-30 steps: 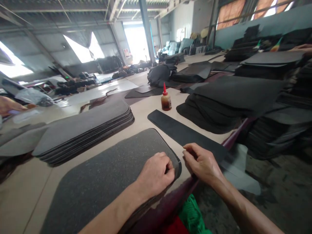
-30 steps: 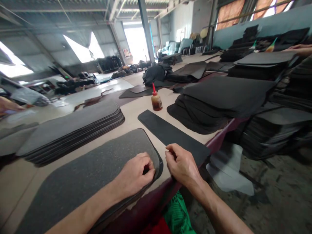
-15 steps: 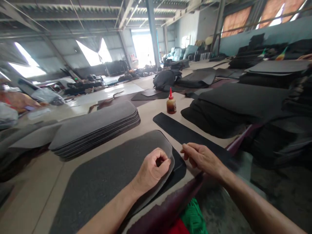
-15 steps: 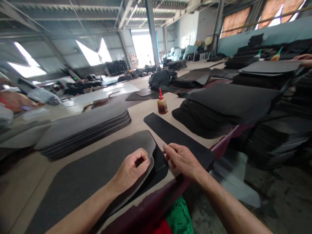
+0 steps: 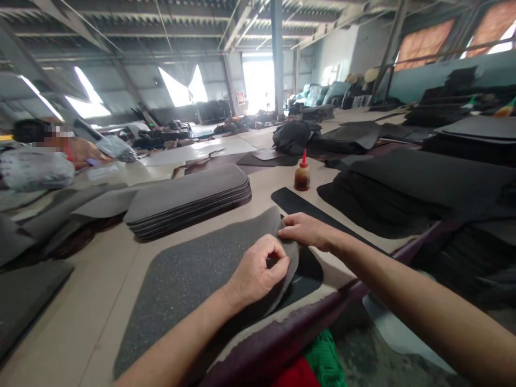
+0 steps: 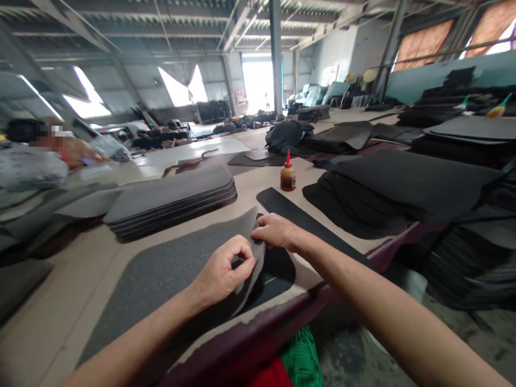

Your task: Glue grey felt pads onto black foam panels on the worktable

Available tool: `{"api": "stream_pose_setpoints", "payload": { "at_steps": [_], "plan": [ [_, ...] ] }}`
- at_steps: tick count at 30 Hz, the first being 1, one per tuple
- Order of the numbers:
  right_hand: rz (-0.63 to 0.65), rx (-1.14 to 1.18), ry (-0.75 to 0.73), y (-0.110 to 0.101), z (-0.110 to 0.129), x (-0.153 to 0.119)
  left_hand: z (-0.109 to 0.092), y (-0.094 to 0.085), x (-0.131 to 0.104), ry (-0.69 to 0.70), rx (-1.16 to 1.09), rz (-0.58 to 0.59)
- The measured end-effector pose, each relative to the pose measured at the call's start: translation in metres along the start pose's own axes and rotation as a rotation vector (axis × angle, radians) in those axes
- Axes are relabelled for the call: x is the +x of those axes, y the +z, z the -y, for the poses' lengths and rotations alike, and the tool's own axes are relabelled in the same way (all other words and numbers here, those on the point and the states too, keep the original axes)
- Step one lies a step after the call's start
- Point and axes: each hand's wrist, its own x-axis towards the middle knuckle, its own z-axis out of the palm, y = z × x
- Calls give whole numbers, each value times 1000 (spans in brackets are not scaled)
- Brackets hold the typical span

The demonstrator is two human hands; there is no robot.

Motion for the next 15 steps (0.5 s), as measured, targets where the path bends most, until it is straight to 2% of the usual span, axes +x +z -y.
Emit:
{"api": "stream_pose_setpoints", "payload": {
  "at_steps": [4,7,10,12,15],
  "plan": [
    [54,33,-128,4,16,-1,11,-24,-29,-117,67,-72],
    [111,114,-266,10,36,-7,37,-50,-66,-314,181,-251],
    [160,164,-309,19,58,-11,67,-81,-110,-530,285,-437],
    [149,178,-315,24,71,-13,80,-101,-137,-632,319,-522],
    [49,194,-324,29,85,-9,85,-125,-171,-726,369,-600]
  ]
}}
